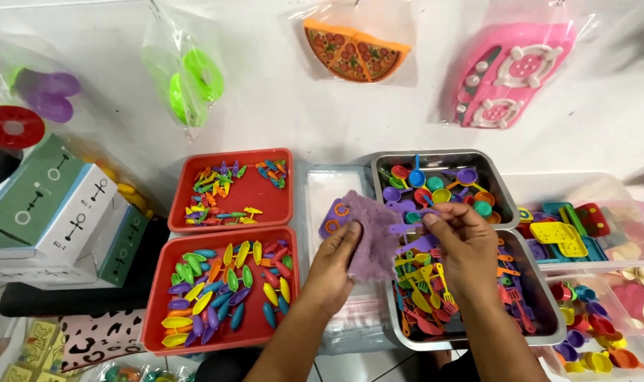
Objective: Sorting various colorful plastic toys into trays and packing them into small fabric pouches.
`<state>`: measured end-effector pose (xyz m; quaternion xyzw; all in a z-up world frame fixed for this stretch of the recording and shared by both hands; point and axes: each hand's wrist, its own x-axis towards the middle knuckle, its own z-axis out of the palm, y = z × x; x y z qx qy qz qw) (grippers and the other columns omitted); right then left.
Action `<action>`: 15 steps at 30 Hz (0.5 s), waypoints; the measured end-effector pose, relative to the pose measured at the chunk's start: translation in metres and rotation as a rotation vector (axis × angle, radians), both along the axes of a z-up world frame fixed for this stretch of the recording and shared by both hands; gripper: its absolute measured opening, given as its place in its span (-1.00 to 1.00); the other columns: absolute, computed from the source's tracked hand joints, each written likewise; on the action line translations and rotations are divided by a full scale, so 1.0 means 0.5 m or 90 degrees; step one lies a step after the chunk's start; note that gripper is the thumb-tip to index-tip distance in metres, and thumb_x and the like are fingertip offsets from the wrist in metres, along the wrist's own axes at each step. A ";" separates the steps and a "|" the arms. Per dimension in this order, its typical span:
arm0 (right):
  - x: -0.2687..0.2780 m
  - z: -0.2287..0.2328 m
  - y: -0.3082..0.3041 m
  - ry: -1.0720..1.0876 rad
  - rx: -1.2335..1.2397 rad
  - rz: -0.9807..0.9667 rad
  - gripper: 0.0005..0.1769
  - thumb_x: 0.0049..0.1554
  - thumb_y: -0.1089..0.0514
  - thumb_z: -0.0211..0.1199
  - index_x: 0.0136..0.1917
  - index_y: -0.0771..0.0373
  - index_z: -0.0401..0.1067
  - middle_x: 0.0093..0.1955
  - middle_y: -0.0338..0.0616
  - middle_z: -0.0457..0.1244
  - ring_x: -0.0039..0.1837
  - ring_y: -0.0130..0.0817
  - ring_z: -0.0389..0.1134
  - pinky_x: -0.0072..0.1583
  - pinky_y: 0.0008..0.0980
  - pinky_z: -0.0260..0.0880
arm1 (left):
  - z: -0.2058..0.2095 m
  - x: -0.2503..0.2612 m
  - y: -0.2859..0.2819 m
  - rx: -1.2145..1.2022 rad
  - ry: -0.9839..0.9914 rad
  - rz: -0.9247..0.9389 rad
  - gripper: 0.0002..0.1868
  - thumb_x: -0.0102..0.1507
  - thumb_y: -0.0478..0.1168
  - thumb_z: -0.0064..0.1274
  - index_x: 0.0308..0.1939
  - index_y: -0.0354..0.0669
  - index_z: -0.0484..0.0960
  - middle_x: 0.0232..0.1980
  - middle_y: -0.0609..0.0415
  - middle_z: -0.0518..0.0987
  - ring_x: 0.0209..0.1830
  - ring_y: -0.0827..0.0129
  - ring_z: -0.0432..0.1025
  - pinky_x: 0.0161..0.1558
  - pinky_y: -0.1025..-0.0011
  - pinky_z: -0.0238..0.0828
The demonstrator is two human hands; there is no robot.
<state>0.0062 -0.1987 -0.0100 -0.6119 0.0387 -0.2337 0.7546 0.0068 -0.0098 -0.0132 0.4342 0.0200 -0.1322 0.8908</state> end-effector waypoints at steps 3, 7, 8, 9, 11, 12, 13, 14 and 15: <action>-0.006 -0.012 0.010 0.012 -0.059 0.009 -0.79 0.09 0.46 0.37 0.04 0.47 0.52 -0.25 -0.06 0.30 -0.17 -0.37 0.43 -0.04 -0.38 0.51 | 0.001 -0.008 -0.015 -0.018 0.003 -0.046 -0.73 0.44 -0.12 -0.01 -0.04 -0.26 0.64 -0.33 0.12 0.57 -0.37 0.49 0.49 -0.34 0.55 0.45; -0.019 0.010 0.035 0.035 -0.082 0.111 -0.68 0.00 0.52 0.38 0.06 0.47 0.53 -0.13 0.05 0.43 -0.14 -0.34 0.47 -0.03 -0.41 0.54 | -0.013 -0.005 -0.013 0.128 -0.064 0.004 -0.83 0.26 -0.32 0.21 -0.13 -0.38 0.63 -0.27 -0.02 0.57 -0.31 0.42 0.45 -0.19 0.48 0.50; -0.021 0.020 0.046 0.066 -0.076 0.097 -0.61 -0.07 0.55 0.44 0.07 0.52 0.54 -0.11 0.15 0.44 -0.14 -0.27 0.49 -0.02 -0.27 0.56 | -0.006 -0.009 -0.010 0.166 -0.132 0.059 -0.84 0.20 -0.34 0.34 -0.29 -0.35 0.65 -0.43 0.09 0.51 -0.38 0.48 0.39 -0.32 0.53 0.40; -0.016 0.006 0.041 0.066 -0.076 0.099 -0.61 -0.07 0.55 0.44 0.07 0.52 0.54 -0.11 0.15 0.44 -0.14 -0.27 0.49 -0.02 -0.27 0.56 | -0.009 -0.008 -0.013 0.166 -0.132 0.061 -0.84 0.20 -0.34 0.34 -0.29 -0.35 0.65 -0.43 0.09 0.51 -0.38 0.48 0.39 -0.32 0.53 0.40; -0.006 -0.020 0.032 0.085 -0.057 0.130 -0.61 -0.13 0.58 0.47 0.02 0.55 0.56 -0.28 -0.01 0.34 -0.21 -0.31 0.46 -0.10 -0.30 0.53 | -0.015 -0.006 -0.019 0.198 -0.148 0.113 -0.73 0.05 -0.34 0.49 -0.38 -0.31 0.63 -0.51 0.07 0.52 -0.43 0.49 0.39 -0.34 0.58 0.34; -0.004 -0.024 0.026 0.084 -0.058 0.133 -0.61 -0.13 0.58 0.47 0.02 0.55 0.56 -0.28 -0.01 0.34 -0.21 -0.31 0.46 -0.10 -0.30 0.53 | 0.010 -0.011 -0.015 0.197 -0.148 0.116 -0.73 0.05 -0.34 0.49 -0.38 -0.31 0.63 -0.51 0.07 0.52 -0.43 0.49 0.39 -0.34 0.58 0.34; -0.005 -0.029 0.021 0.094 -0.075 0.135 -0.66 -0.12 0.56 0.48 -0.02 0.54 0.58 -0.31 0.02 0.34 -0.22 -0.33 0.42 -0.12 -0.33 0.49 | 0.032 -0.019 -0.013 0.215 -0.165 0.119 -0.72 0.05 -0.33 0.49 -0.43 -0.30 0.61 -0.56 0.11 0.47 -0.48 0.55 0.33 -0.41 0.62 0.26; -0.006 -0.035 0.014 0.104 -0.092 0.138 -0.71 -0.11 0.54 0.50 -0.07 0.53 0.60 -0.34 0.05 0.34 -0.24 -0.34 0.38 -0.15 -0.36 0.45 | 0.054 -0.026 -0.010 0.233 -0.183 0.122 -0.71 0.05 -0.32 0.48 -0.49 -0.28 0.59 -0.62 0.15 0.41 -0.53 0.60 0.26 -0.48 0.66 0.18; -0.006 -0.030 0.015 0.105 -0.092 0.139 -0.71 -0.11 0.54 0.50 -0.07 0.53 0.60 -0.34 0.05 0.34 -0.24 -0.34 0.38 -0.15 -0.36 0.45 | 0.044 -0.023 -0.004 0.233 -0.182 0.123 -0.71 0.05 -0.32 0.48 -0.49 -0.28 0.59 -0.62 0.15 0.41 -0.53 0.60 0.26 -0.48 0.66 0.18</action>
